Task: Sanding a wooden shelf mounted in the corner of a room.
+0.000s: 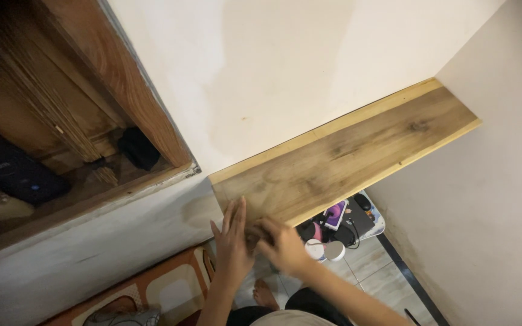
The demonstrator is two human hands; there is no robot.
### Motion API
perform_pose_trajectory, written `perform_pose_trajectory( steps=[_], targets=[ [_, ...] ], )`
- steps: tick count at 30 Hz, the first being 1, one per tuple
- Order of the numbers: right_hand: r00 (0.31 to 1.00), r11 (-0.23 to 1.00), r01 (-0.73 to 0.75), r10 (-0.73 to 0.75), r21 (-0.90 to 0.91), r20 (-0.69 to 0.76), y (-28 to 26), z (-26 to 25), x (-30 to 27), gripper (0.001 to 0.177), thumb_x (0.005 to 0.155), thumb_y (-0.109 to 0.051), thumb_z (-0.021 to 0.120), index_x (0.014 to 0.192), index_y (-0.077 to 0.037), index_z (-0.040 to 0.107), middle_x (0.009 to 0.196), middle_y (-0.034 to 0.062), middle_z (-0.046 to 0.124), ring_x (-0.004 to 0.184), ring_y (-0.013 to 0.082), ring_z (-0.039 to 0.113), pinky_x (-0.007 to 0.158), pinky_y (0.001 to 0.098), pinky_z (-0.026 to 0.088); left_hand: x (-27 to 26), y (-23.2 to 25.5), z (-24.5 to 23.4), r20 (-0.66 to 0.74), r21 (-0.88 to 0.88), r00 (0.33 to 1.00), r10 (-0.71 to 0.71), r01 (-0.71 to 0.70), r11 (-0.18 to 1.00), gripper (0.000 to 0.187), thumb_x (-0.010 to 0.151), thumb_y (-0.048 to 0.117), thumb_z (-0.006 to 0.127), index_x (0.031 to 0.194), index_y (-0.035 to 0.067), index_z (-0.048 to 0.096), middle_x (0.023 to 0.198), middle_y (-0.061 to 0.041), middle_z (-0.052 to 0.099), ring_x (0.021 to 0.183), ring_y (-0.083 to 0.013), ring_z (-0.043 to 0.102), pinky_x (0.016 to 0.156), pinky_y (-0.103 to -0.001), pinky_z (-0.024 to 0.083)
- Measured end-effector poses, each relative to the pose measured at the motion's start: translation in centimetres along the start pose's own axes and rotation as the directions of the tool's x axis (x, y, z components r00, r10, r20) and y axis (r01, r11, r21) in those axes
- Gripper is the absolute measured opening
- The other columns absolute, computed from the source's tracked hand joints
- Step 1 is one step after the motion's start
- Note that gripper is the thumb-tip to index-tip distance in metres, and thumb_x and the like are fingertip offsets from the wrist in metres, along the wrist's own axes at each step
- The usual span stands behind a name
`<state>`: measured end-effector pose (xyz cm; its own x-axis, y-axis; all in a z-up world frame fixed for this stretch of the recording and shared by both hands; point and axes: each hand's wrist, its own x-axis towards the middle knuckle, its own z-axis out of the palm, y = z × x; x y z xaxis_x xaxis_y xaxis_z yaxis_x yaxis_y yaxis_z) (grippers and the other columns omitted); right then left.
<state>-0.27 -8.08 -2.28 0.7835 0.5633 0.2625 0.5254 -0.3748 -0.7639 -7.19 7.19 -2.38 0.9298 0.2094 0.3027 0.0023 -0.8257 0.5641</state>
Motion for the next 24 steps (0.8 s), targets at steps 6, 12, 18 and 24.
perform_pose_trajectory(
  steps=[6, 12, 18, 24],
  targets=[
    [0.956, 0.978, -0.209, 0.204, 0.001, -0.213, 3.0, -7.1, 5.9, 0.04, 0.085, -0.014, 0.069, 0.122, -0.001, 0.063, 0.097, 0.0235, 0.068, 0.088, 0.0339, 0.068, 0.081, 0.0447, 0.055, 0.3, 1.9, -2.7, 0.159, 0.071, 0.97, -0.183, 0.174, 0.982, 0.133, 0.055, 0.022, 0.093, 0.163, 0.013, 0.015, 0.167, -0.021, 0.018, 0.153, -0.0412, 0.014, 0.115, -0.08, 0.01],
    [0.946, 0.946, -0.187, 0.1, -0.266, -0.31, 4.9, -6.6, 7.8, 0.056, 0.089, -0.015, 0.072, 0.14, -0.001, 0.052, 0.121, 0.0273, 0.059, 0.105, 0.0458, 0.062, 0.089, 0.0512, 0.053, -4.4, -1.6, 3.6, 0.209, -0.752, 0.84, -0.501, 0.465, 0.467, 0.093, 0.099, 0.061, 0.044, 0.163, 0.006, 0.003, 0.167, -0.019, 0.028, 0.147, -0.031, 0.045, 0.119, -0.046, 0.036],
    [0.997, 0.948, -0.001, -0.023, -0.319, -0.071, 0.8, -0.2, 1.9, 0.059, 0.083, -0.014, 0.073, 0.137, 0.001, 0.054, 0.13, 0.0273, 0.058, 0.11, 0.0461, 0.06, 0.094, 0.0498, 0.052, -6.1, -5.2, 7.5, 0.534, -0.823, 0.733, -0.42, 0.564, -0.062, 0.097, 0.095, 0.078, 0.025, 0.151, 0.001, 0.045, 0.14, -0.023, 0.062, 0.118, -0.0336, 0.063, 0.105, -0.044, 0.049],
    [0.983, 0.983, 0.171, -0.175, 0.061, 0.062, -6.3, -0.4, -3.0, 0.055, 0.083, -0.007, 0.069, 0.136, 0.001, 0.058, 0.132, 0.0285, 0.059, 0.119, 0.0456, 0.061, 0.098, 0.0445, 0.053, -6.1, -4.3, 6.0, 0.45, -0.887, 0.792, -0.413, 0.449, -0.106, 0.104, 0.096, 0.083, 0.022, 0.152, -0.001, 0.044, 0.14, -0.019, 0.055, 0.13, -0.0319, 0.051, 0.11, -0.046, 0.039]
  ],
)
